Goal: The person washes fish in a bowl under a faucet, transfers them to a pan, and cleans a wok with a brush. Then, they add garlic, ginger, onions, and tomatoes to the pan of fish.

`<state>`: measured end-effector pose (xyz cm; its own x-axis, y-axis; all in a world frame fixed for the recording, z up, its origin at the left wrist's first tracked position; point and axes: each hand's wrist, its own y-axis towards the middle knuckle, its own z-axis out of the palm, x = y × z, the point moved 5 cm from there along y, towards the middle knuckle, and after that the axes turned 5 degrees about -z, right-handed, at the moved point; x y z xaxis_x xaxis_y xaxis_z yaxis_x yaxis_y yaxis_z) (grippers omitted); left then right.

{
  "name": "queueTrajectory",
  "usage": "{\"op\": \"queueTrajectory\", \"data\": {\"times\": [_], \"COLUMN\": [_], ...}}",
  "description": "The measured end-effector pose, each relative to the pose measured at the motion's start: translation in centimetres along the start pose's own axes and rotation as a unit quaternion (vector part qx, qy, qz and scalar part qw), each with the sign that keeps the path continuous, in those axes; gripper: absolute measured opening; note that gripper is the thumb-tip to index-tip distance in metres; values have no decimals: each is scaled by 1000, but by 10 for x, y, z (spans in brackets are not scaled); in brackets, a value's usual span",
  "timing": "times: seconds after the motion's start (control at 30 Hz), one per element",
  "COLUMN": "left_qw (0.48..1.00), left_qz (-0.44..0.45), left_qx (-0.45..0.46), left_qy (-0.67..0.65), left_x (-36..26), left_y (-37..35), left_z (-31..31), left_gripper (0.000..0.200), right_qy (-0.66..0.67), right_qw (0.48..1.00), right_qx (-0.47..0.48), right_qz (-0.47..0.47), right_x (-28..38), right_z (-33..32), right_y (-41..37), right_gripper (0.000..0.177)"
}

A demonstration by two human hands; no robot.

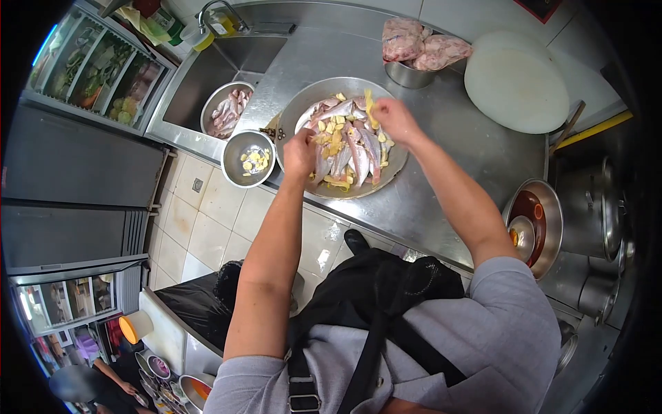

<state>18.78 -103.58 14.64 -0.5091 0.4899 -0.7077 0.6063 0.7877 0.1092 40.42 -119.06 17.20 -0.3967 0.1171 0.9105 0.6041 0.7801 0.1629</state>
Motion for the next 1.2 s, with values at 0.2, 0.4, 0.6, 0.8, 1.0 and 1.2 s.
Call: {"op": "queueTrajectory", "data": {"times": [0.2,0.4,0.6,0.8,1.0,1.2], "left_qw": [990,967,979,994,994,995], "left_qz": [-26,75,113,28,-3,33], "left_qx": [-99,-187,-151,-13,72,72], "left_qy": [-94,-156,-79,102,83,-63], "left_x": [-48,-111,-136,-38,-6,-26], "left_y": [33,78,108,78,9,-6], "left_z": [-54,-85,-56,-13,22,16], "left_gripper": [14,10,19,31,32,34], "right_qy": [-230,-487,-441,-327,-376,-170], "right_qw": [950,838,881,923,911,968], "right_qx": [-156,223,168,149,167,147], "right_qz": [-139,-108,-41,-139,-42,-111], "right_x": [90,-13,0,21,20,11], "right_z": [-50,18,24,51,97,91], "right_y": [18,-6,-17,-25,-9,-2], "right_gripper": [23,28,24,21,24,18]}}
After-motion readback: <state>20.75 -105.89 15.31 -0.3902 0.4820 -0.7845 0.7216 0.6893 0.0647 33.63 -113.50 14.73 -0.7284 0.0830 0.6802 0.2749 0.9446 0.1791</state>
